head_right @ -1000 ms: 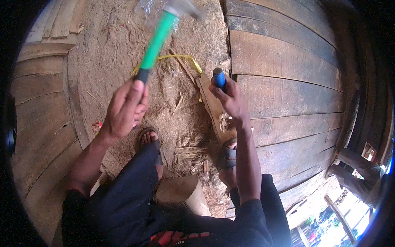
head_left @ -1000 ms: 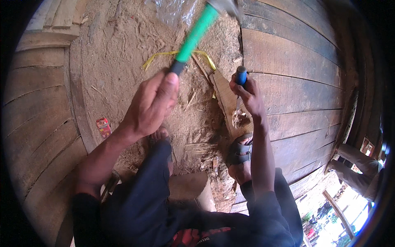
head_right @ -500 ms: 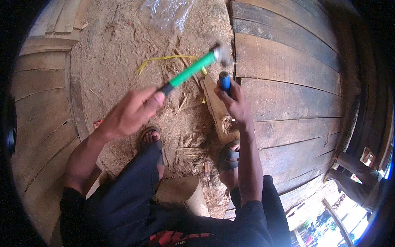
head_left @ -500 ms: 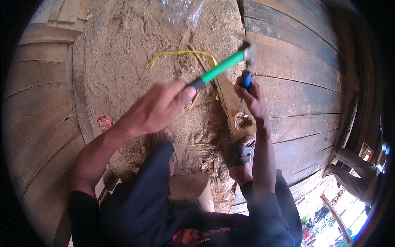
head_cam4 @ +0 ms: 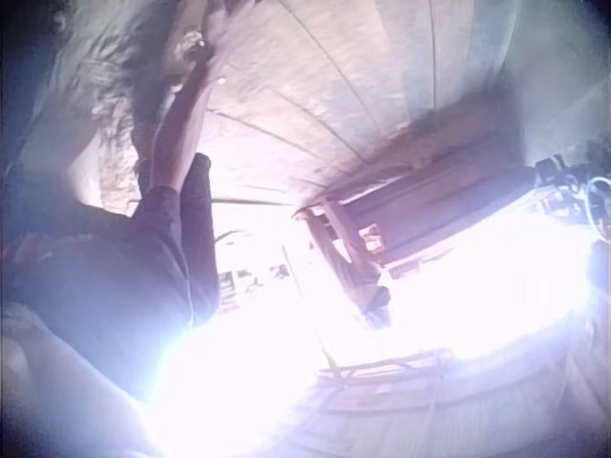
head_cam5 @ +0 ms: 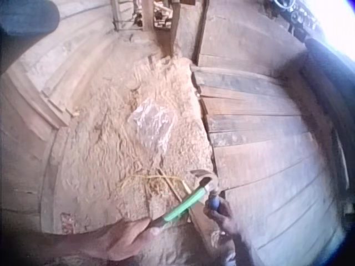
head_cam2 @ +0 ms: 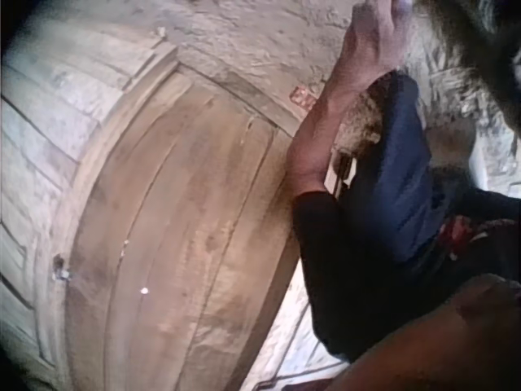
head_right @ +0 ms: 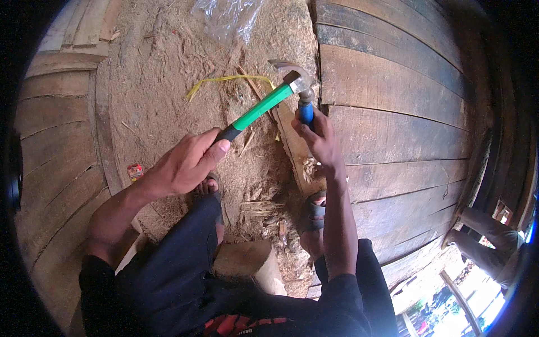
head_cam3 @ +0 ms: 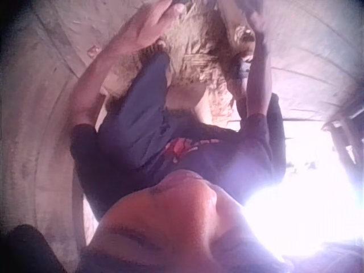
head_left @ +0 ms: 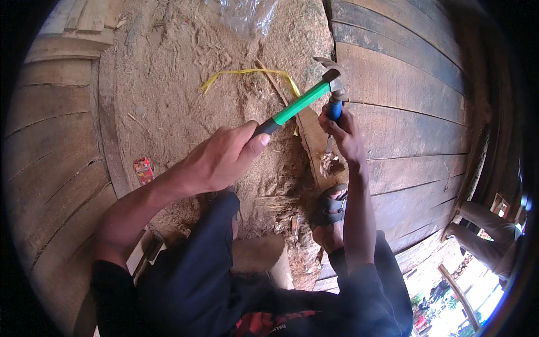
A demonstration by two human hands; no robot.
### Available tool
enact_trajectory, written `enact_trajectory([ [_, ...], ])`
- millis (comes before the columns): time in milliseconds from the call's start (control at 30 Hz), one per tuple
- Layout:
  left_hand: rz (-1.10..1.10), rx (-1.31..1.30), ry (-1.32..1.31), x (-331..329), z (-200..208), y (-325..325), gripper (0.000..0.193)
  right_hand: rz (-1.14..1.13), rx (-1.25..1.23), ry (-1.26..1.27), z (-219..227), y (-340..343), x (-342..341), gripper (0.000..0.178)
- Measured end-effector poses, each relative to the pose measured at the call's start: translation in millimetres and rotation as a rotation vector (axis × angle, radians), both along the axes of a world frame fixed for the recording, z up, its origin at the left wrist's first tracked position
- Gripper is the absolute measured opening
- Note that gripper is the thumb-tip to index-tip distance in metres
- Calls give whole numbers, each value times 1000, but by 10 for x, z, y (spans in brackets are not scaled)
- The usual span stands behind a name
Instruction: The person sits on a wooden floor and uses a hammer and chisel to carve a small piece of wood. They repeatedly strike the chisel to remove wood shavings and shape the material.
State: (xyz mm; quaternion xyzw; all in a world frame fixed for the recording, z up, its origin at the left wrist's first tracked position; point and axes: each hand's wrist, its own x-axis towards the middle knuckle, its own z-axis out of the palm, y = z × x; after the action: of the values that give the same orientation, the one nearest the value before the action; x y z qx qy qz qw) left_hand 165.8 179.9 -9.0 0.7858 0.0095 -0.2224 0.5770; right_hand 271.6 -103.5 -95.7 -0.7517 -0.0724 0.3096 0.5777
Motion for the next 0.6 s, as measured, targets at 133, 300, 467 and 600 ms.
enact_trajectory([
  [133, 149, -131, -21, 81, 100, -22, 45, 34, -41, -30, -49, -39, 44, 18],
  [300, -94, 103, 17, -47, -96, -48, 45, -10, -47, -21, -80, -49, 6, 21],
  [467, 313, -282, 92, -14, 57, -56, 45, 37, -67, 2, -72, -67, 10, 23],
  [600, -114, 71, 11, -71, -89, -24, 43, 13, -49, -60, -90, -53, -3, 24],
])
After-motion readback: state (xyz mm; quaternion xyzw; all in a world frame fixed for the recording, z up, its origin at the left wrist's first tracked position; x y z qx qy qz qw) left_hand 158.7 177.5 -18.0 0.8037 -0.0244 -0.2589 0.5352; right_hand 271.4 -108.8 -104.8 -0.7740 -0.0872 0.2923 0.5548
